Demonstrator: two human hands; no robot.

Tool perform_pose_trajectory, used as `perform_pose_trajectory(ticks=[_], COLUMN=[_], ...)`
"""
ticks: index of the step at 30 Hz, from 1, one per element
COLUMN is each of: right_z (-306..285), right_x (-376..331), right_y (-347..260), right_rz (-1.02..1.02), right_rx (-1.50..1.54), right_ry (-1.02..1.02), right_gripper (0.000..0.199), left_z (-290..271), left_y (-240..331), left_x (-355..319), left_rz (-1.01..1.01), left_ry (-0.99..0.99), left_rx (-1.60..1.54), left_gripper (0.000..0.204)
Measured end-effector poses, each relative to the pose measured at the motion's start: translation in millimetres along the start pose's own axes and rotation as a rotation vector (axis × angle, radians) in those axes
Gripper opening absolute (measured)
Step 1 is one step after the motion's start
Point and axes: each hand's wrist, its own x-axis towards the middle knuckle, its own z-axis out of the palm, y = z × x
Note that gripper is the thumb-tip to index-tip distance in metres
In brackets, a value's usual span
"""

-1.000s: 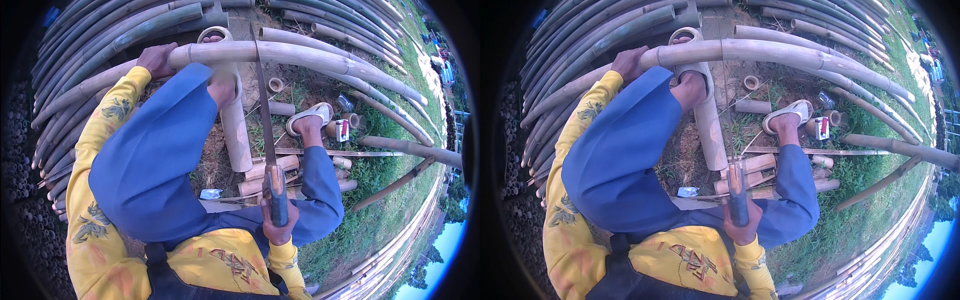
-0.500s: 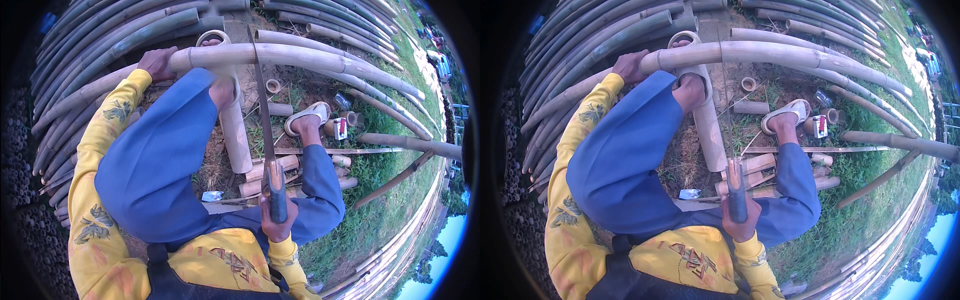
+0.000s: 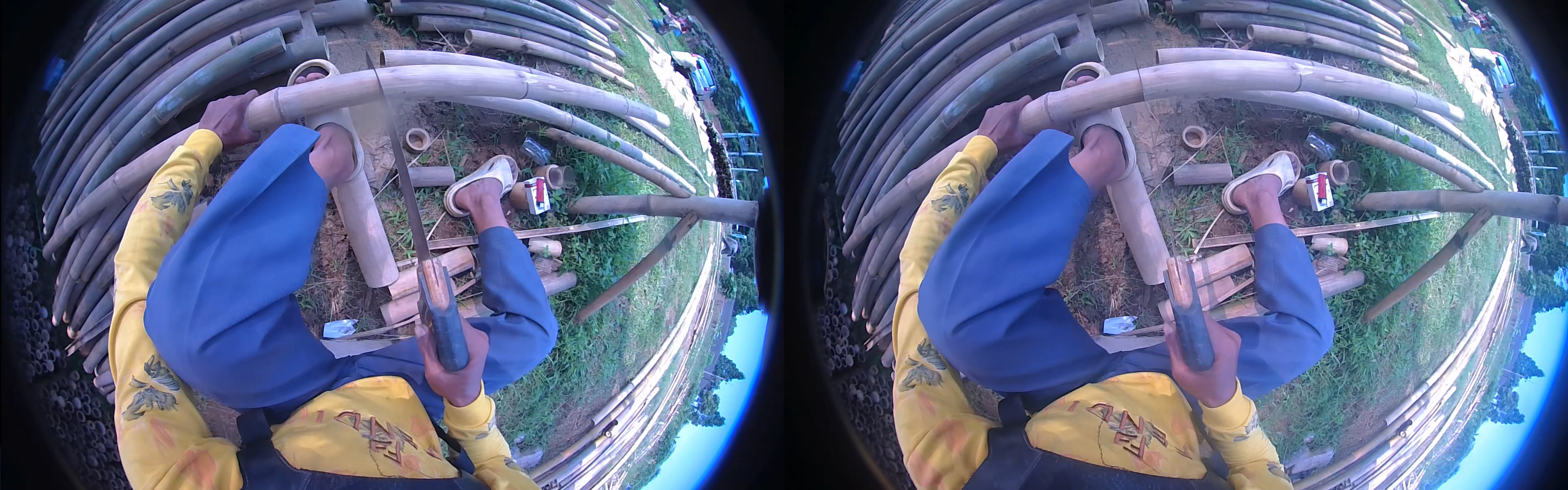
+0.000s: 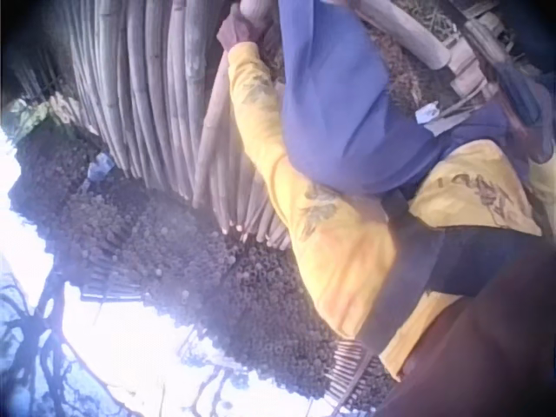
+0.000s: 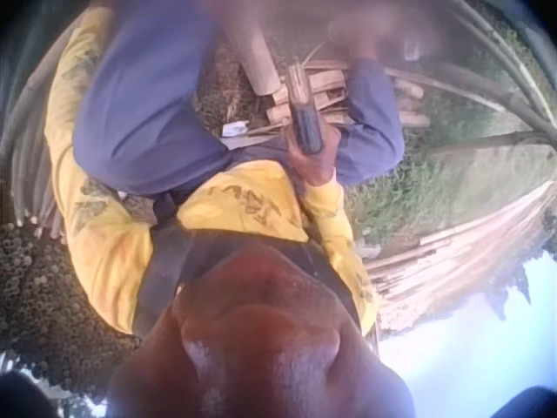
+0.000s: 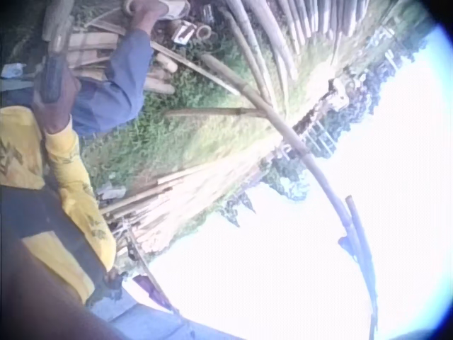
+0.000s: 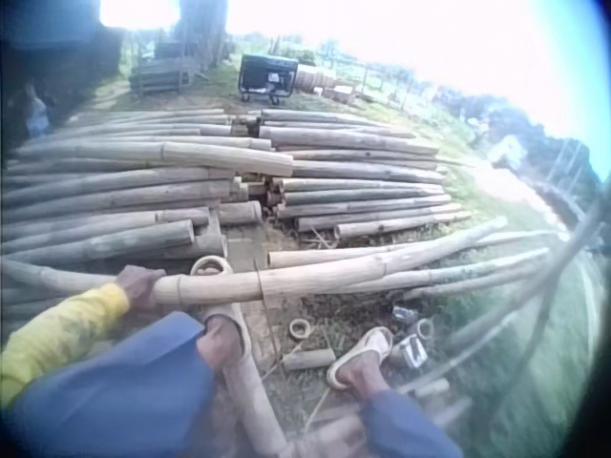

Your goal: The person sits on the ground and uses a hand saw to cut long bamboo poles into shorter sections. They repeatedly position a pole, saw through it, and move the cut pieces aside.

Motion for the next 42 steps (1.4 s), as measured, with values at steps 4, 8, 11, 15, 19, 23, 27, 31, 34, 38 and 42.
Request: perform_pose_trajectory(ticks=[4, 8, 11, 15, 19, 23, 27, 31, 34, 38, 42], right_z=[26, 22, 6, 15, 37, 22, 4, 4, 1, -6, -20], right_x=[100, 45, 1, 69, 106, 7, 14, 67, 70, 35, 16], right_y=[23, 31, 21, -13, 29, 45, 24, 5, 21, 14, -2], right_rz=[-0.105, 0.0, -0.022, -0.036, -0.036, 0.009, -0.09, 0.029, 0.067, -0.035, 0.025], right_rx=[0.049, 0.091, 0.041, 0.044, 0.049, 0.117, -0.063, 0.057, 0.103, -0.034, -0.04], right_ry=[0.002, 0.01, 0.043, 0.002, -0.001, 0.018, -0.049, -0.038, -0.002, 0.026, 0.007], right_gripper=[0.011, 0.014, 0.024, 0.015, 0.013, 0.019, 0.015, 0.013, 0.014, 0.019, 0.021], left_z=[-5, -7, -8, -6, -5, -3, 1, -1, -10, -21, -24], left_y=[4, 5, 13, 2, -6, -10, -3, -10, -7, 12, 17], left_x=[-3, -3, -2, 1, 1, -8, 4, 3, 5, -11, -19], left_rz=[-0.029, -0.051, -0.017, -0.001, 0.002, -0.015, -0.002, -0.009, 0.012, 0.007, 0.033], left_ry=[-0.022, -0.111, -0.07, -0.074, -0.087, -0.079, -0.058, -0.078, -0.081, -0.132, -0.18], left_rx=[-0.014, -0.006, -0.027, 0.003, -0.029, -0.05, -0.039, -0.09, -0.109, -0.165, -0.203], left_gripper=[0.054, 0.055, 0.054, 0.052, 0.052, 0.052, 0.054, 0.055, 0.055, 0.054, 0.053])
